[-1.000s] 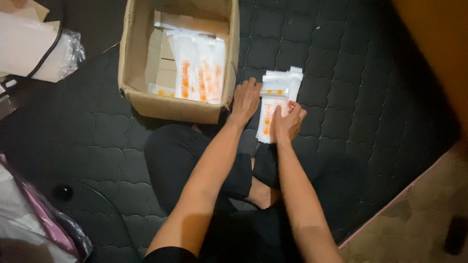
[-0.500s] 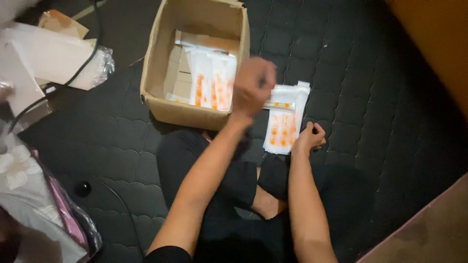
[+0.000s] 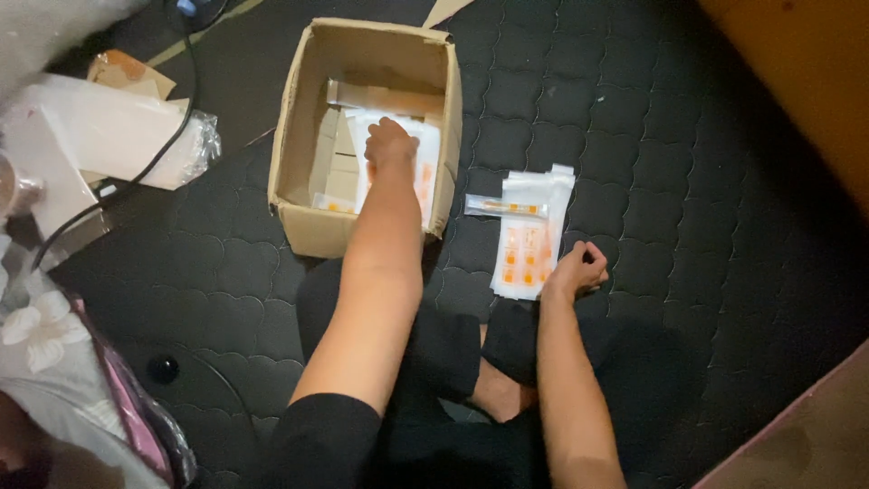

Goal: The person removes small white packets from a cardboard box by hand and organizes them into a stack on a padded floor mat.

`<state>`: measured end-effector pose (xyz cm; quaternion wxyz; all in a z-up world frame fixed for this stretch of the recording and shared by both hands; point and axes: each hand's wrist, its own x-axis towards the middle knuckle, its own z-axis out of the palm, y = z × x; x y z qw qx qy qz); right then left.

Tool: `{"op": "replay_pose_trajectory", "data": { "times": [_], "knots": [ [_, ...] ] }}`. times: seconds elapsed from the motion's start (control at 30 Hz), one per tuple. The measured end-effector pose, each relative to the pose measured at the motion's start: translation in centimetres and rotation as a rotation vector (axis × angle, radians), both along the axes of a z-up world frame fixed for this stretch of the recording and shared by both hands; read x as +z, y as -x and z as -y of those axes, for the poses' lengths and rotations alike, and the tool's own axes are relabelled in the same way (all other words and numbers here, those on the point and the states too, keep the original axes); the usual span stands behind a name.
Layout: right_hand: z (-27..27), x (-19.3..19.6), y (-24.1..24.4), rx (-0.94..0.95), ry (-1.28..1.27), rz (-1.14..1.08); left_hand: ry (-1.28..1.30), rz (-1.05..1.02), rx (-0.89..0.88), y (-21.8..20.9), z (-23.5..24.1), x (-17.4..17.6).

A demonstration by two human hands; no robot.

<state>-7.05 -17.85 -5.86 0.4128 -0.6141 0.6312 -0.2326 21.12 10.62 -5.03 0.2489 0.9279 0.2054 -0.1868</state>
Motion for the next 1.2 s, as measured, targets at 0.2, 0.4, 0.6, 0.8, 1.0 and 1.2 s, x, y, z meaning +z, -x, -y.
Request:
{"op": "replay_pose_trajectory", "data": {
  "times": [0.2, 0.4, 0.6, 0.8, 1.0, 1.2],
  "knots": [
    [-0.1, 0.5, -0.5, -0.009, -0.003, 0.053, 0.037, 0.164, 0.006, -2.0, -0.7, -4.9],
    [1.3, -2.7, 0.0, -0.03, 0.021, 0.187, 0.196, 0.14, 0.157, 0.4, -3.7, 0.1],
    [0.5, 2.0, 1.1, -0.153, -0.038, 0.395, 0.348, 0.219, 0.167, -2.0, -6.8, 2.9],
    [0.4, 1.1, 1.7, 0.031, -0.032, 0.488, 0.826, 0.329, 0.268, 1.8, -8.2, 11.2],
    [-0.4, 0.9, 1.6, 0.263, -0.06, 0.712, 1.227, 0.29, 0.474, 5.8, -6.9, 13.2],
    [-1.2, 1.1, 2.4, 0.401, -0.016, 0.717, 1.713, 0.241, 0.813, 9.8, -4.7, 14.6]
  ]
}}
